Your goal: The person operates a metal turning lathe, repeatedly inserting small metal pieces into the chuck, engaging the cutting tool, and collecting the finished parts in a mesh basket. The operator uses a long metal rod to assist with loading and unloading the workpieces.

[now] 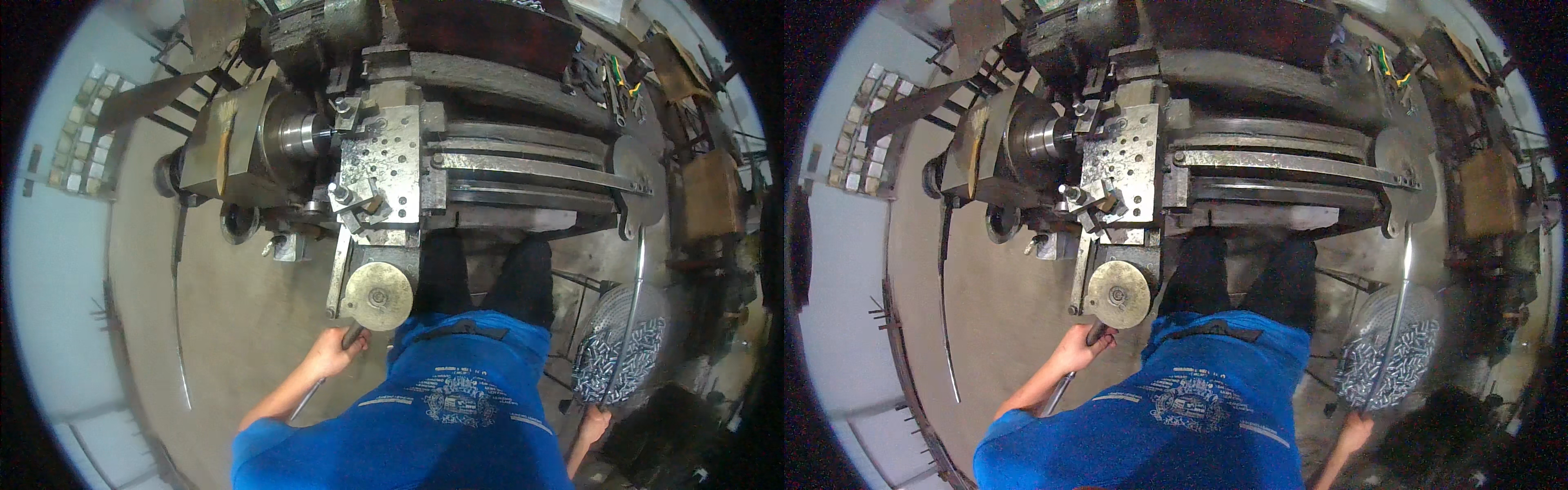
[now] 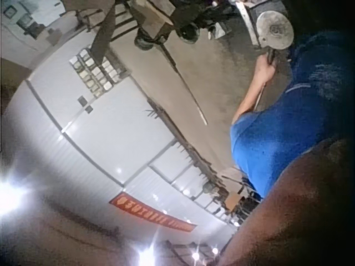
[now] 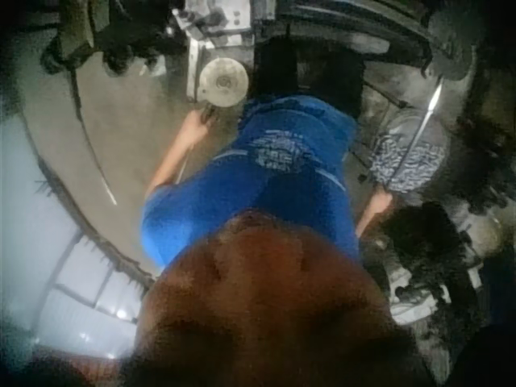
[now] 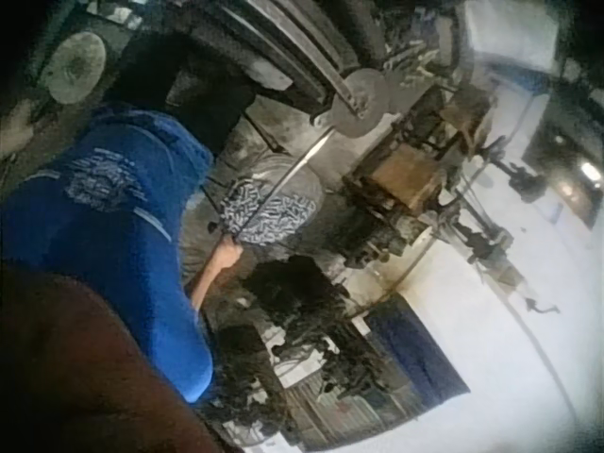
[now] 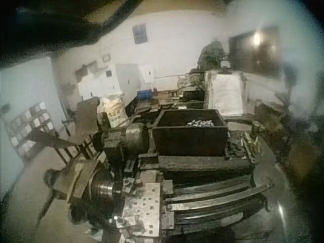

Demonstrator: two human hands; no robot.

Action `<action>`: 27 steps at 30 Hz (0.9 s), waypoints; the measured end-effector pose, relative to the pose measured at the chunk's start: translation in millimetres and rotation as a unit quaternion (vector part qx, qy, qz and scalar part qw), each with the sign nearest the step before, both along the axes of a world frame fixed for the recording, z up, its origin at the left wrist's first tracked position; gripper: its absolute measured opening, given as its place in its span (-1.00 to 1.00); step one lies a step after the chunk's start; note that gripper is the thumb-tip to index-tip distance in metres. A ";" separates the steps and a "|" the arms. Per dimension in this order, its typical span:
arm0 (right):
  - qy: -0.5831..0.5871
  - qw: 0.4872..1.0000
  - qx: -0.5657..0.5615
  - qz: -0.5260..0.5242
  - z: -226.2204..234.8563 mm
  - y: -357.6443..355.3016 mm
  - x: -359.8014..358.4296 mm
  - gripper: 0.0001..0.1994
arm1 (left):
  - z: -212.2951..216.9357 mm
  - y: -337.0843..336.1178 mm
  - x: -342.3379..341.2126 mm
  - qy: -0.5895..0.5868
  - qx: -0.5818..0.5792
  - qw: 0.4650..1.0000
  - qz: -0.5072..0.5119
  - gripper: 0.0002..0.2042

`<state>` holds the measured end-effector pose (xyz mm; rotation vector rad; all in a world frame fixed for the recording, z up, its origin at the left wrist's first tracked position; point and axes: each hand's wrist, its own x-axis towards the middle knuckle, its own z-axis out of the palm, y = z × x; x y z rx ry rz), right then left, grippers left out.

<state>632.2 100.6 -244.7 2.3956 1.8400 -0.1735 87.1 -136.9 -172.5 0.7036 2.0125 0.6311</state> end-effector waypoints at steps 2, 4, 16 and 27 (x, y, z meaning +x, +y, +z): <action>-0.001 0.999 0.008 -0.037 3.1 0.2 -9.7 -0.59 | 1.5 0.7 0.8 0.001 -0.007 1.000 -0.004 -0.83; 0.025 0.996 0.011 -0.081 8.3 -1.4 -22.6 -0.60 | 6.6 3.7 -0.5 0.002 -0.022 1.000 -0.018 -0.82; 0.080 0.994 0.042 -0.057 22.1 21.9 -86.4 -0.43 | -0.9 1.4 0.7 -0.026 0.004 1.000 0.005 -0.81; -0.050 0.986 0.116 0.112 14.8 269.0 -86.8 -0.53 | 11.2 5.8 9.5 0.102 -0.103 0.989 0.003 -0.86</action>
